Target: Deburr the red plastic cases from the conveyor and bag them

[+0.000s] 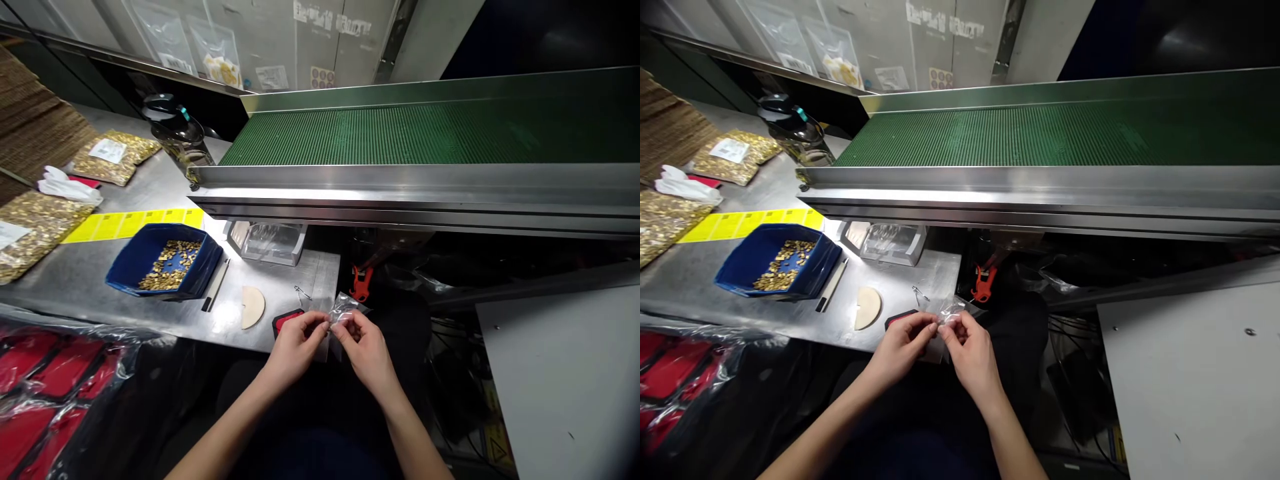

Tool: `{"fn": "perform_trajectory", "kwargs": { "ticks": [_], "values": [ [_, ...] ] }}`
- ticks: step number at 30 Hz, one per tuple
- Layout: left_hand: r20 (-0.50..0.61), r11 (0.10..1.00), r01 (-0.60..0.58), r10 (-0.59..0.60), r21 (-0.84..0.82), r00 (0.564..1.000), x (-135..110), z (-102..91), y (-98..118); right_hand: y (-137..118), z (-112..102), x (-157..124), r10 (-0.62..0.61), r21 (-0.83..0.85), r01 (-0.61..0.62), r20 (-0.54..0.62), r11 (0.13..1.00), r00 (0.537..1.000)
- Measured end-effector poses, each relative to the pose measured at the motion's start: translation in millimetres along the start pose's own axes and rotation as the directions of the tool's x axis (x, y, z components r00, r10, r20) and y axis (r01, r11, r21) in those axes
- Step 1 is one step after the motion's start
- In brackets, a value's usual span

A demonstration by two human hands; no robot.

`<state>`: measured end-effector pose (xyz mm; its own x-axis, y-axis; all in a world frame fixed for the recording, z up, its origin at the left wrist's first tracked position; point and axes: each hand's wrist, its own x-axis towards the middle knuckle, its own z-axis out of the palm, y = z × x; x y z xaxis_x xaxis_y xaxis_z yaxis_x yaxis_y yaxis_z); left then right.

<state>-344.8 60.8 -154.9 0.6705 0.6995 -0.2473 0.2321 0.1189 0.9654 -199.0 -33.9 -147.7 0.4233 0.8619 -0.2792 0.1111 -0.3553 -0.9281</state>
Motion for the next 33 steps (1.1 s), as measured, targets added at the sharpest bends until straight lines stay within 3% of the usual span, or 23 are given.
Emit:
{"fn": "perform_trajectory", "kwargs": {
  "ticks": [5,15,21,25,27,29,33],
  "values": [
    [0.121,0.979,0.089,-0.068,-0.185,0.990,0,-3.6,0,3,-1,0,-0.001,0.058,-0.004,0.081,0.998,0.997],
    [0.009,0.913,0.222,-0.233,-0.341,0.972,5,2.2,-14,12,-3,-3,0.045,-0.004,-0.045,-0.081,0.999,0.996],
    [0.078,0.882,0.219,-0.205,-0.417,0.976,4,4.7,-9,16,-4,7,0.081,-0.060,-0.077,0.063,0.995,0.995],
    [-0.001,0.827,0.211,-0.247,-0.521,0.969,7,0.0,-14,10,-10,10,0.079,-0.203,-0.104,-0.127,0.974,0.989],
    [-0.031,0.826,0.198,-0.252,-0.528,0.967,6,-3.0,-14,5,-13,8,0.053,-0.264,-0.115,-0.233,0.958,0.971],
    [-0.031,0.849,0.194,-0.240,-0.491,0.970,5,-3.6,-11,1,-13,6,0.034,-0.286,-0.109,-0.255,0.952,0.966],
    [-0.119,0.942,0.131,-0.175,-0.310,0.977,2,2.1,-5,0,-5,7,0.061,-0.278,-0.091,-0.112,0.956,0.992]
  ]
}}
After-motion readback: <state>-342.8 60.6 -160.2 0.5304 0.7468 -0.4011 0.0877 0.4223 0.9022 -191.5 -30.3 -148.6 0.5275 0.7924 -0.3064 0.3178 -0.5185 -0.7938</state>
